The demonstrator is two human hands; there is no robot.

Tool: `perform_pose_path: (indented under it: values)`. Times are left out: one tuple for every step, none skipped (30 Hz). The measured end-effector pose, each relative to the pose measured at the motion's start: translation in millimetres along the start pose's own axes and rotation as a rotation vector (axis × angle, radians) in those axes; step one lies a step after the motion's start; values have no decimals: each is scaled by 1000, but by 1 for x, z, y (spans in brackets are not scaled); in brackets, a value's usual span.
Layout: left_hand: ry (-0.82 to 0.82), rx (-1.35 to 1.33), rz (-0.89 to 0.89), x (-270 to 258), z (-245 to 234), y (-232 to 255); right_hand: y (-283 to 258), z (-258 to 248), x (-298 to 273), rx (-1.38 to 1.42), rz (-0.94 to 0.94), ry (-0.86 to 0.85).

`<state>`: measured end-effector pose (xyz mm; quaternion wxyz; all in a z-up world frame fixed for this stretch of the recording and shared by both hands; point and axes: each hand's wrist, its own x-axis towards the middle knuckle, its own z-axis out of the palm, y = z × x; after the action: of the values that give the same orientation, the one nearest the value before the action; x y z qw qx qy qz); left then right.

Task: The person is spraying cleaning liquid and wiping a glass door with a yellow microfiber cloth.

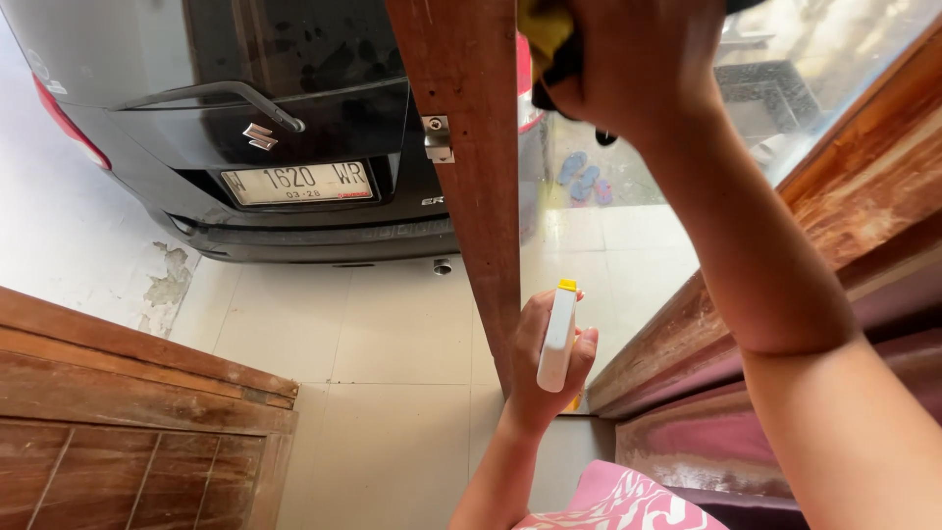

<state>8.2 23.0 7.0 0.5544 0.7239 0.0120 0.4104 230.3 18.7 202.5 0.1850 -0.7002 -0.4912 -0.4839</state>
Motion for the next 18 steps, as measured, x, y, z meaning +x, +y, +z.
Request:
perform_pose_path:
  values:
    - [1,2,-5,0,-2,0,-4,-2,-5,4,1,-3]
    - [0,6,-13,1,-4,0,-9,-4,-11,36,-74,53]
    - [0,10,-19,2,-4,0,-12,-6,-15,68,-151,111]
    - [1,12,-22,3,-5,-1,-15,-2,-22,72,-150,109]
    - [1,36,-16,3,-6,-2,-19,2,-29,79,-172,135]
    - [1,59,-10,3,-7,-3,-22,6,-37,86,-194,161]
    - [-1,60,-14,4,-7,-4,-26,13,-47,88,-190,158]
    - [4,85,-5,5,-7,-5,-29,19,-57,25,-190,172]
    - [7,110,3,6,-7,-5,-33,25,-68,-39,-189,185]
    - [3,110,-3,7,-8,-2,-35,32,-80,-39,-184,180]
    - [26,152,1,8,-8,1,-38,37,-92,-41,-194,169]
    - [48,195,4,9,-8,4,-40,43,-103,-42,-203,157]
    - [45,195,1,11,-10,6,-43,47,-117,-42,-201,154]
    - [64,297,82,13,-11,8,-47,52,-131,-72,-217,126]
    - [82,399,162,15,-12,10,-50,55,-146,-102,-232,96]
    - [79,398,157,10,-11,6,-53,65,-166,-101,-230,91]
    - [76,319,111,6,-10,2,-55,74,-186,-86,-259,60]
    - [72,241,65,1,-9,-1,-58,82,-207,-69,-288,30]
